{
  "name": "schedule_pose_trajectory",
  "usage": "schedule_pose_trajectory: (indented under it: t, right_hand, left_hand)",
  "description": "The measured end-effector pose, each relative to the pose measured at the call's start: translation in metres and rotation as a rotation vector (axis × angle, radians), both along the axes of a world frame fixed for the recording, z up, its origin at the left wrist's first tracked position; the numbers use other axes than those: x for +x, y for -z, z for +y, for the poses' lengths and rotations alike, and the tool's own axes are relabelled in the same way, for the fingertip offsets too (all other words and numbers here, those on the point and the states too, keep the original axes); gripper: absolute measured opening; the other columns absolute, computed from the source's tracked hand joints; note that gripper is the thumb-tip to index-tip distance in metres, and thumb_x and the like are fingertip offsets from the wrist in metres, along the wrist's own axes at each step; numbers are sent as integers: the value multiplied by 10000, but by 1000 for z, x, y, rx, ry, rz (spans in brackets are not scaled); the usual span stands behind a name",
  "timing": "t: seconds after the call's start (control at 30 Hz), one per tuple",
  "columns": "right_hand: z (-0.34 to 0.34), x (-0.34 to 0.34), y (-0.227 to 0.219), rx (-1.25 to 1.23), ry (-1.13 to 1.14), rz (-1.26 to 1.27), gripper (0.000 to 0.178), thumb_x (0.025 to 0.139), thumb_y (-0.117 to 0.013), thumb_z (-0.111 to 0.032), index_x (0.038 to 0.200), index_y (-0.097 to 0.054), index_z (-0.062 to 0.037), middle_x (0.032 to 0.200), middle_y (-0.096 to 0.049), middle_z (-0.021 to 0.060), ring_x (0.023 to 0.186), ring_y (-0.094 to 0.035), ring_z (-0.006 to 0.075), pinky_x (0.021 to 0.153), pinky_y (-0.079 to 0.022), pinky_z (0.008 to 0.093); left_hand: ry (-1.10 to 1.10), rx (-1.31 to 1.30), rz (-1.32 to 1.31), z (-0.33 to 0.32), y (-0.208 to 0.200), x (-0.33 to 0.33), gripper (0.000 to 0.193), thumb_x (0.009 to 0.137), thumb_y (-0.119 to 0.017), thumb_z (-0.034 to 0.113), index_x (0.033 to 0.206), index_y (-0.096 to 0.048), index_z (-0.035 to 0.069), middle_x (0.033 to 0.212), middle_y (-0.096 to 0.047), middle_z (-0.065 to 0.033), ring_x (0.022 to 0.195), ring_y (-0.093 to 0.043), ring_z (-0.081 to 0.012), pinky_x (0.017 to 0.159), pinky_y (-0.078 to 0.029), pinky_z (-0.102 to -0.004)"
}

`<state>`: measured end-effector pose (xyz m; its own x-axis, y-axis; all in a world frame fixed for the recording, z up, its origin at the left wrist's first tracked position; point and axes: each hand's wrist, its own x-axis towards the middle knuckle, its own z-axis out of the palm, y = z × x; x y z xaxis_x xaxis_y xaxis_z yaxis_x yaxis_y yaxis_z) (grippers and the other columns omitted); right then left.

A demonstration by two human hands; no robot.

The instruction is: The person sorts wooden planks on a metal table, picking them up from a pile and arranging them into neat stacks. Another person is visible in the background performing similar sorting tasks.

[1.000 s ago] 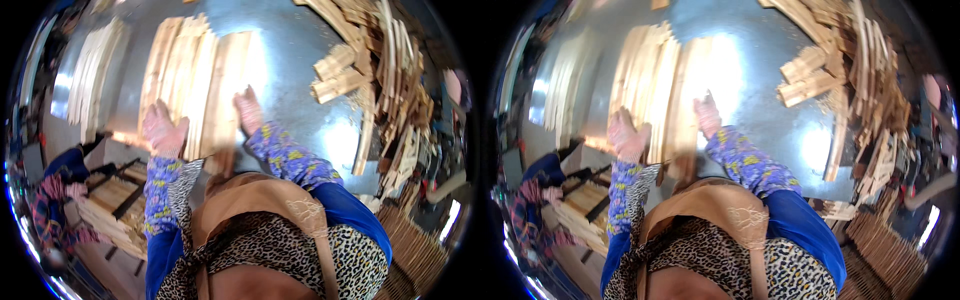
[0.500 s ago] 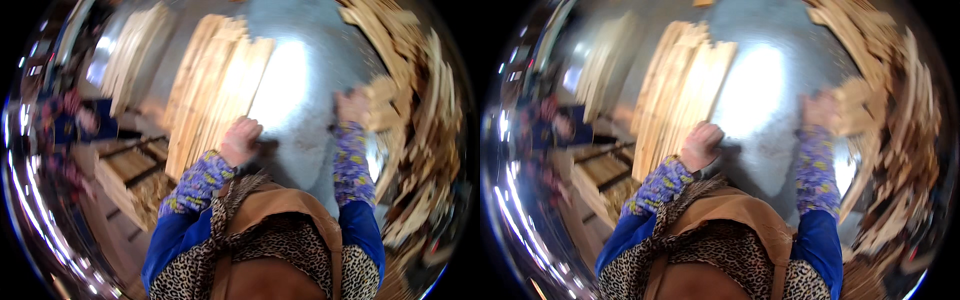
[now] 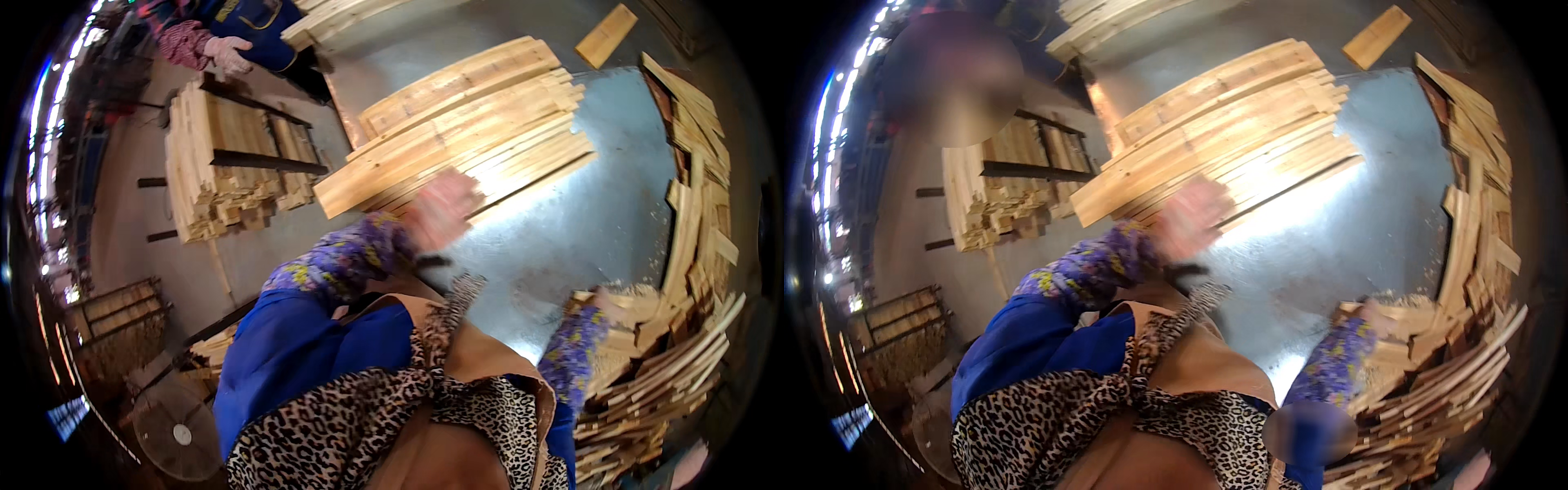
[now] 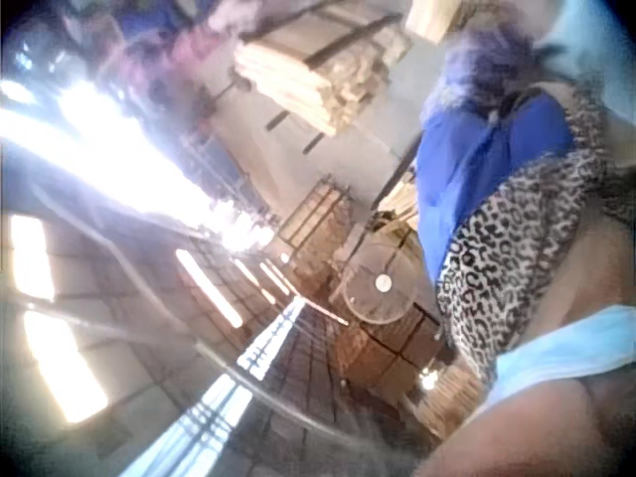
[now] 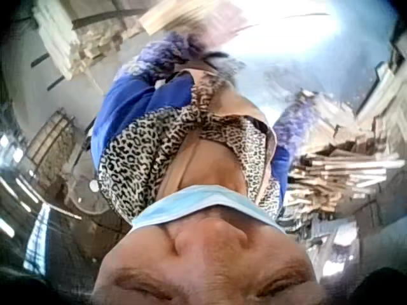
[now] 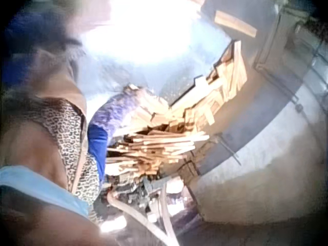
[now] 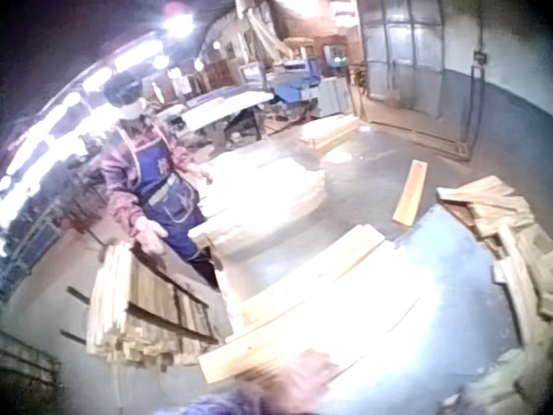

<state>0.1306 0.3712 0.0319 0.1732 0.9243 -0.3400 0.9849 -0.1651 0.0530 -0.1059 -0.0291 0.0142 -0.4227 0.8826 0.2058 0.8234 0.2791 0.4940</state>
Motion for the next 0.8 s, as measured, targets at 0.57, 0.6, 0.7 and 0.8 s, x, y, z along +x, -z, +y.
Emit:
schedule_pose_trajectory:
  t: [0.57,0.6,0.7,0.8]
  right_hand:
    - [-295,-50,51,-584,-500,1202,903,992,-673,-389,1711,-274,-15,1518,-617,310,1366,-650,387,1175,-497,409]
    - [-278,-21,53,-464,-430,1245,877,1000,-664,-380,1706,-298,-12,1519,-621,300,1380,-643,371,1181,-490,401]
    - [-237,66,-33,-430,-265,1276,857,1056,-697,-357,1728,-270,-42,1639,-495,267,1496,-517,325,1234,-429,391]
    - [-247,143,-51,-421,-141,1536,1012,1026,-774,-427,1762,-171,-84,1722,-407,234,1553,-448,302,1260,-394,397]
  left_hand:
    - [-327,-250,74,-22,-99,-61,911,792,-874,398,1544,-530,16,1474,-611,-230,1371,-569,-427,1175,-441,-525]
    - [-227,-198,88,-2,-103,-45,912,787,-879,382,1543,-529,9,1458,-615,-240,1356,-577,-434,1171,-447,-528]
    - [-80,-136,-137,64,-116,49,933,788,-889,372,1553,-515,-7,1426,-595,-281,1354,-560,-450,1161,-459,-532]
    - [236,30,-350,124,-119,159,941,878,-836,476,1594,-472,-13,1429,-567,-264,1362,-540,-423,1171,-448,-526]
